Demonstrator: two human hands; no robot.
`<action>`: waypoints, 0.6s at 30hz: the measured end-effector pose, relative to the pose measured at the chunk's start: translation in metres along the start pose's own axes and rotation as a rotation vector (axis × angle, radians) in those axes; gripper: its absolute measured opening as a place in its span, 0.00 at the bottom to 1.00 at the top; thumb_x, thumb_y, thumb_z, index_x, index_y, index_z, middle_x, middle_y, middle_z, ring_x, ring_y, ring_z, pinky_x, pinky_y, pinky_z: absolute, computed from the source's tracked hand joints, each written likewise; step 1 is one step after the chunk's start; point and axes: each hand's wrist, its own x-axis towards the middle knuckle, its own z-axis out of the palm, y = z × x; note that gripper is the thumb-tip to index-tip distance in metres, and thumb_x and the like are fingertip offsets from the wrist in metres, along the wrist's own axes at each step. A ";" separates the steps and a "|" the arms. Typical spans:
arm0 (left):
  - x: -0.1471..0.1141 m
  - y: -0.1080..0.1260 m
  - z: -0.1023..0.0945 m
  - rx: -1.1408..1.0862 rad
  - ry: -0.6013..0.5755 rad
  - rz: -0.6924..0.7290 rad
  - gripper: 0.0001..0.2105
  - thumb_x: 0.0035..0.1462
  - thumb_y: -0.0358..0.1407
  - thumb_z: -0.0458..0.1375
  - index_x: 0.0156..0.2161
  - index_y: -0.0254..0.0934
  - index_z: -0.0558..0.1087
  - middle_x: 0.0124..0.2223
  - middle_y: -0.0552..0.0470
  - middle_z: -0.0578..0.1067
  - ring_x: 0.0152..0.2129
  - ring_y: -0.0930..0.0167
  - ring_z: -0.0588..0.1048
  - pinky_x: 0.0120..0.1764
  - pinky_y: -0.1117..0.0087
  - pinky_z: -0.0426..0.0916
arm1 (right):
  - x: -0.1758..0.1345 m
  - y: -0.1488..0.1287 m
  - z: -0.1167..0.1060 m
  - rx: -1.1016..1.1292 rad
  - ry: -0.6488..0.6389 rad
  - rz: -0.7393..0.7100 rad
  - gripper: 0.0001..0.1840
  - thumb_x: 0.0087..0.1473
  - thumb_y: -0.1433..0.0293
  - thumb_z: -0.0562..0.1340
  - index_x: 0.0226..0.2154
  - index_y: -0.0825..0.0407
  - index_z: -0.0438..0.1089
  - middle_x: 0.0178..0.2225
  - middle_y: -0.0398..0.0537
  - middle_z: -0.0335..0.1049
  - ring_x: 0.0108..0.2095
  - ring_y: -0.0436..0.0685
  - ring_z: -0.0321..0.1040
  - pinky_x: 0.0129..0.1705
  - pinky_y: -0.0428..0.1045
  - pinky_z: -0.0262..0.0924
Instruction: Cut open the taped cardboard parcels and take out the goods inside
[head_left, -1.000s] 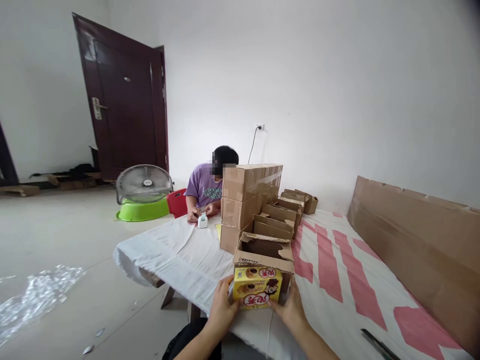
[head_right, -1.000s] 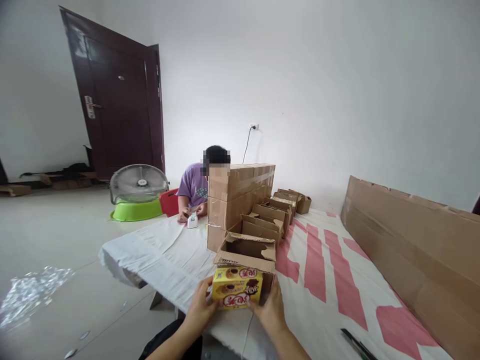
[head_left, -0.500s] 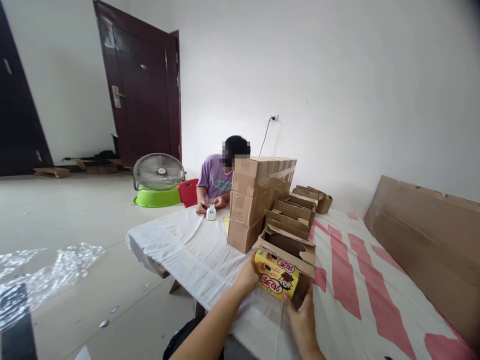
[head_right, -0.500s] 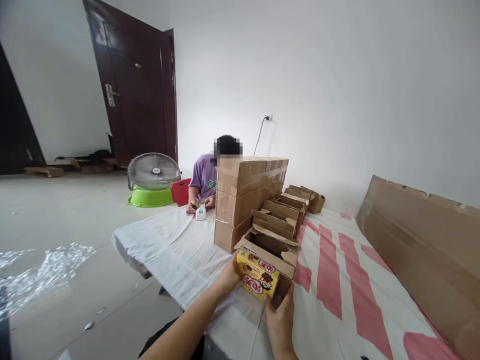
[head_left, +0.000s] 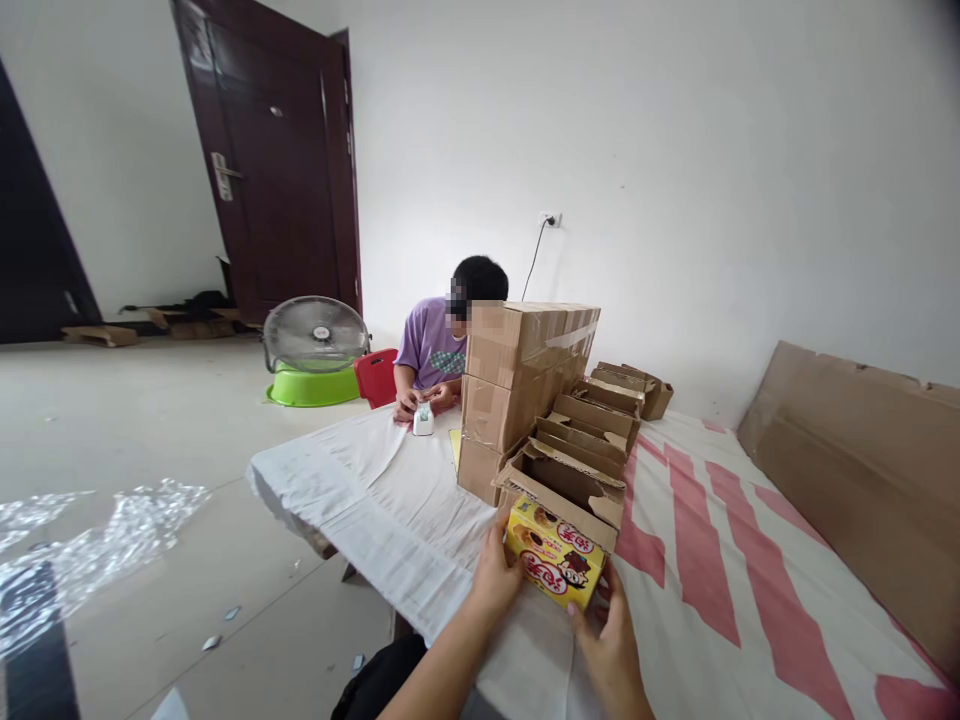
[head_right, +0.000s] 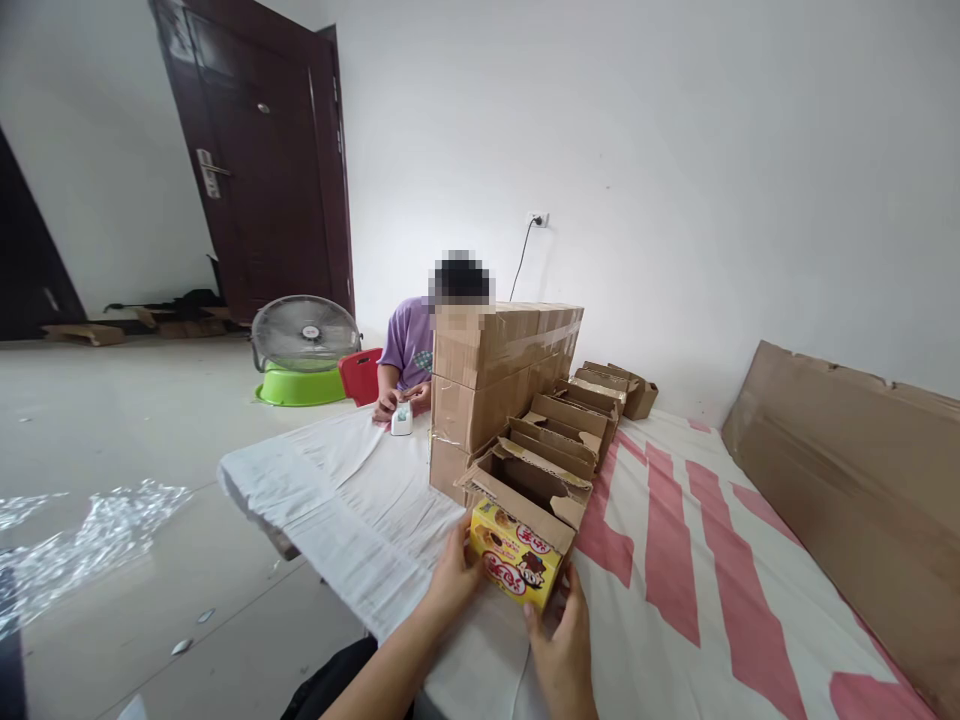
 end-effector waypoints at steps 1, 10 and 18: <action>0.000 0.001 0.000 0.001 -0.001 -0.009 0.28 0.41 0.25 0.58 0.52 0.36 0.66 0.53 0.42 0.72 0.52 0.59 0.69 0.57 0.56 0.61 | 0.000 0.000 0.000 -0.011 0.007 0.008 0.39 0.48 0.55 0.64 0.59 0.54 0.56 0.52 0.59 0.67 0.48 0.65 0.69 0.45 0.57 0.68; 0.001 0.000 -0.002 0.007 -0.062 -0.053 0.24 0.42 0.30 0.60 0.48 0.34 0.68 0.46 0.42 0.75 0.46 0.57 0.73 0.50 0.55 0.65 | -0.001 -0.004 -0.002 -0.060 0.060 -0.036 0.24 0.49 0.60 0.62 0.48 0.52 0.61 0.40 0.54 0.70 0.36 0.59 0.69 0.39 0.54 0.68; 0.000 0.003 -0.004 -0.014 -0.087 -0.050 0.25 0.43 0.35 0.62 0.49 0.36 0.67 0.46 0.44 0.76 0.44 0.58 0.74 0.50 0.56 0.65 | -0.002 -0.010 -0.001 -0.057 0.099 -0.046 0.19 0.48 0.62 0.63 0.43 0.50 0.63 0.39 0.51 0.68 0.36 0.59 0.67 0.41 0.57 0.66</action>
